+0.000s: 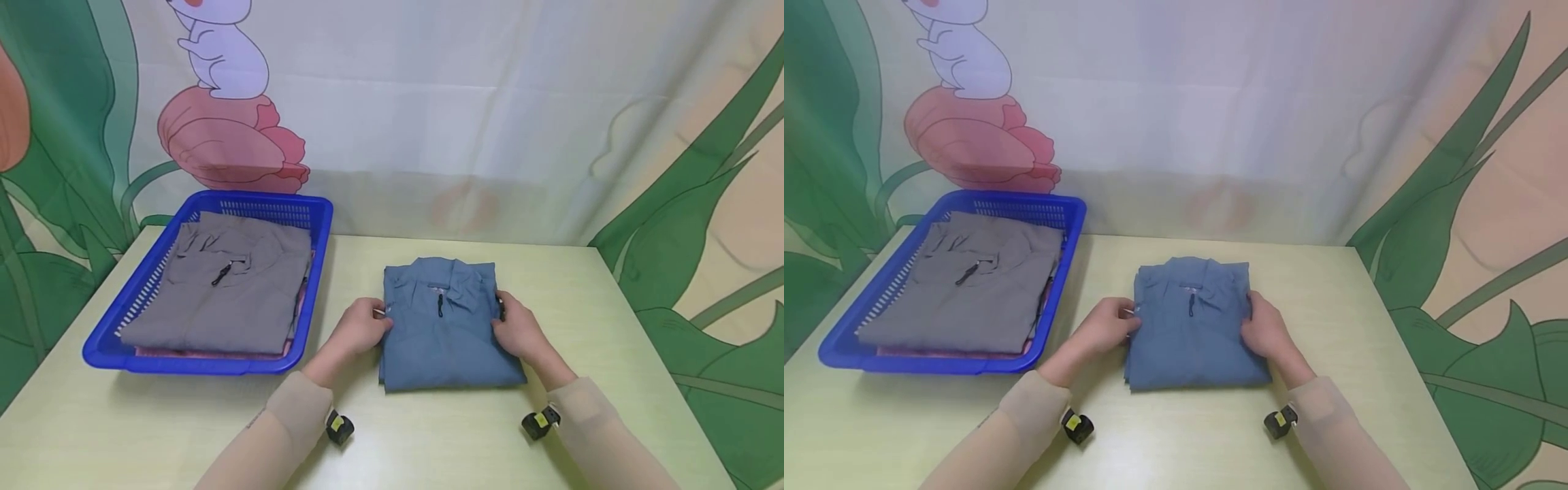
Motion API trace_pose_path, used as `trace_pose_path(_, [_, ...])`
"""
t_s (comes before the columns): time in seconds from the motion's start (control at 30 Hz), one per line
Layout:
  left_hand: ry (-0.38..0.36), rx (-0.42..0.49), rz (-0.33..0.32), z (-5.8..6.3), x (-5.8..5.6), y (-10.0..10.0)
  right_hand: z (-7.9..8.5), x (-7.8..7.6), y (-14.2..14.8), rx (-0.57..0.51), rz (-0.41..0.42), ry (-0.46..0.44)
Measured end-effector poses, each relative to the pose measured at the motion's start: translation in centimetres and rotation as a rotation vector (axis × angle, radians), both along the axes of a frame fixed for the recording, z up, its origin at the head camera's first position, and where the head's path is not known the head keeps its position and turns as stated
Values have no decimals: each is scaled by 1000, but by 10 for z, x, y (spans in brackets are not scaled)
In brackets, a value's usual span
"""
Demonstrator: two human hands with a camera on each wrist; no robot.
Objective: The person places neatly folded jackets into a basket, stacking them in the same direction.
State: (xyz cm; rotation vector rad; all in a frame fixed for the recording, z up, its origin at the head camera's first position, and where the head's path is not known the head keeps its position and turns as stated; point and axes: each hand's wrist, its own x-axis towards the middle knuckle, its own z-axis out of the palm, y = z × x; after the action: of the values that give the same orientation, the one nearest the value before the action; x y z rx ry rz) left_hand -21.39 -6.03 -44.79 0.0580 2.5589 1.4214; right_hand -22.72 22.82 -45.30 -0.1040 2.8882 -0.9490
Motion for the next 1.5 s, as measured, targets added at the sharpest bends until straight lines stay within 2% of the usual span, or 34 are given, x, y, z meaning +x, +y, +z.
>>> trace_pose_path(0.2, [-49,94,12,-2,-2,1,-2,1,-2,-17,-3,21])
trace_pose_path(0.33, [-89,122,29,-4,-1,2,-3,2,-2,-18,-1,32])
trace_pose_path(0.57, [-79,182,70,-9,-2,4,-7,0,-1,-53,-3,42])
trace_pose_path(0.8, [-101,274,103,-7,-3,7,-10,1,-2,-79,-10,54])
trace_pose_path(0.93, [-89,266,121,-7,-4,8,-10,3,-2,-84,-10,59])
trace_pose_path(1.17, [-88,256,171,-8,-3,8,-4,9,-6,-160,-4,56])
trace_pose_path(1.33, [-88,278,181,-8,-4,7,4,13,-6,-206,-12,86])
trace_pose_path(1.5, [-123,312,171,-6,-4,8,7,13,-4,-262,-21,89])
